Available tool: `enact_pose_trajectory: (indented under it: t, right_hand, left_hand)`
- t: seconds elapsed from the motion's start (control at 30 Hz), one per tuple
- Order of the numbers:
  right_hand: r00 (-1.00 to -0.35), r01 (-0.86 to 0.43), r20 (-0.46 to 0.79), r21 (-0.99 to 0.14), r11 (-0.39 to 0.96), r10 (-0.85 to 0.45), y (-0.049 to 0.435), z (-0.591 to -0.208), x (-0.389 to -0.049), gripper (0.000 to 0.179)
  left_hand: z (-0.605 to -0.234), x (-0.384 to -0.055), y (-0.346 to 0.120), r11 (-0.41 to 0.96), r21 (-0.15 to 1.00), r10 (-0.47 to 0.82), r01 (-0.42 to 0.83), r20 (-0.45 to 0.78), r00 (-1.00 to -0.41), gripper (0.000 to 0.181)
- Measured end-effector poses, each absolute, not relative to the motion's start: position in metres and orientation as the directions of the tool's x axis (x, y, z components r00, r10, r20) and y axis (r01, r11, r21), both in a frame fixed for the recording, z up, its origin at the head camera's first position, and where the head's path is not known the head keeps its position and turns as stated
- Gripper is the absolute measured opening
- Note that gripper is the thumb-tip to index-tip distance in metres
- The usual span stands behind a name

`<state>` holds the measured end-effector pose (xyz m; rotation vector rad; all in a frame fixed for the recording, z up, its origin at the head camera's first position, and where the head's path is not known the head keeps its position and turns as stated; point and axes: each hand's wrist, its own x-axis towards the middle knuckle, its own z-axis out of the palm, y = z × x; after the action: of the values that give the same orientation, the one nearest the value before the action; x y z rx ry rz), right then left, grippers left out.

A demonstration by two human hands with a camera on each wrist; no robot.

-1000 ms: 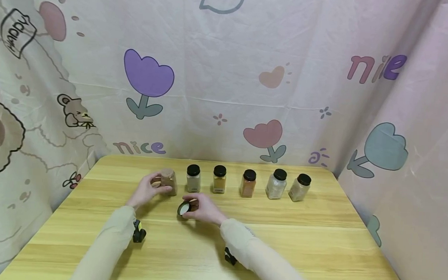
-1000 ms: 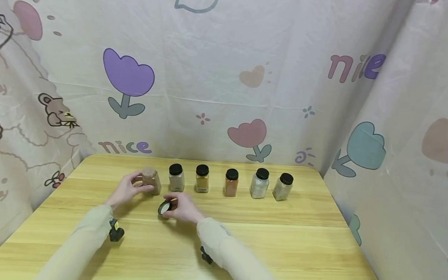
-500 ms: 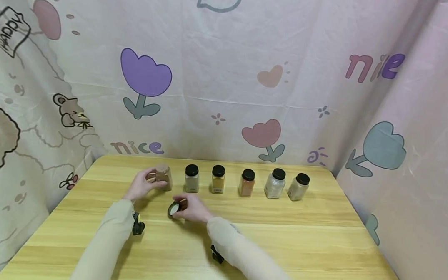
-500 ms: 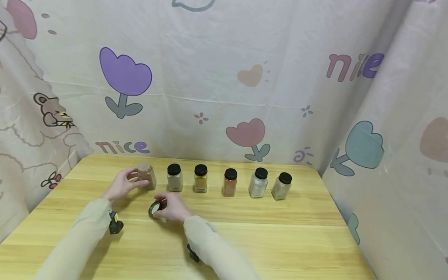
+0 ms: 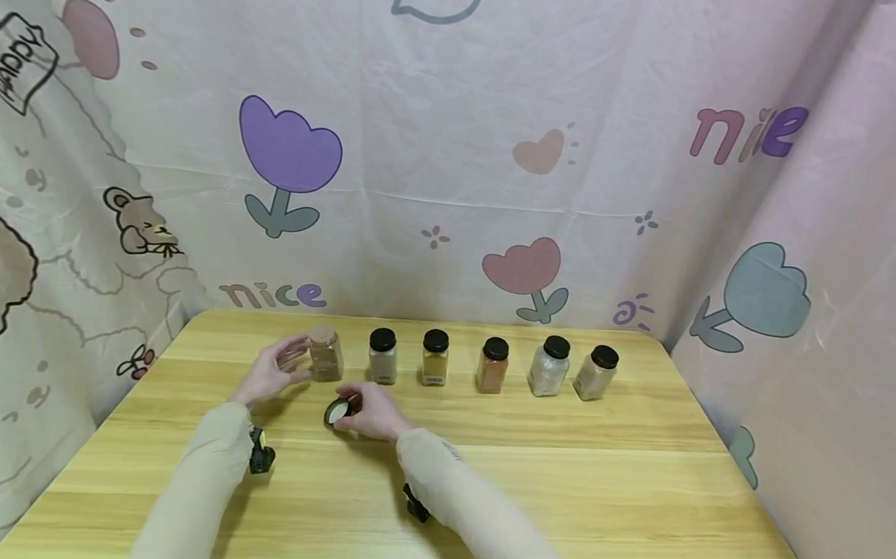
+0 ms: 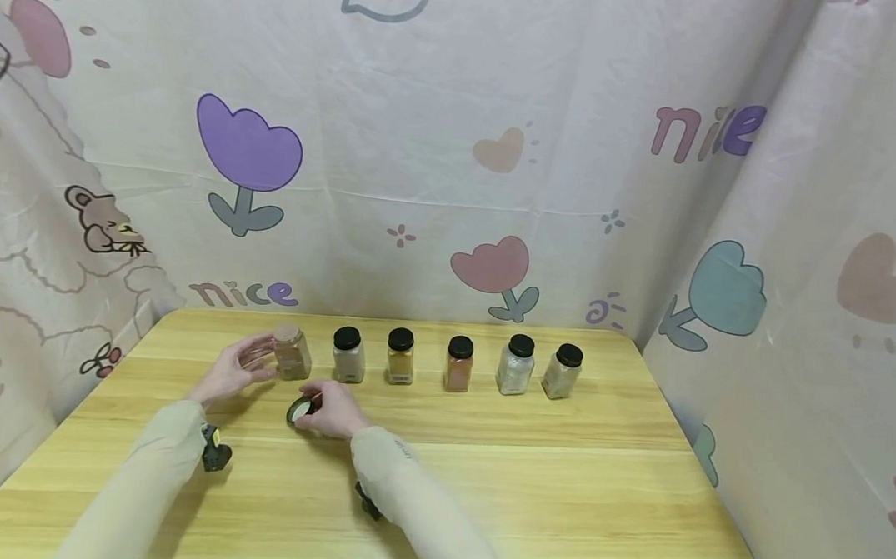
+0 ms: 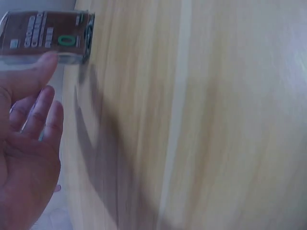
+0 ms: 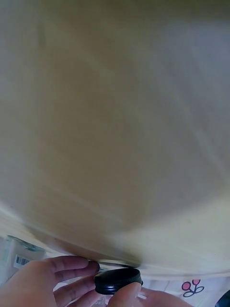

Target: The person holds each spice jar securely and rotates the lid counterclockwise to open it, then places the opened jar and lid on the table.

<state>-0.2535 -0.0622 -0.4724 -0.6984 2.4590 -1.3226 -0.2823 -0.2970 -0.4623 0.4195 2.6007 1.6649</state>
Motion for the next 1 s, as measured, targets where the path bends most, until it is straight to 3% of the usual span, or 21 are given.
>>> enact_pose_trajectory:
  t: [1.0]
  right_hand:
    - [-0.907, -0.323, 0.045, -0.712, 0.624, -0.418, -0.099, -0.479, -0.259, 0.054]
  left_hand:
    - [-0.470, -0.267, -0.312, 0.479, 0.861, 0.120, 0.171, 0.129, -0.984, 0.061]
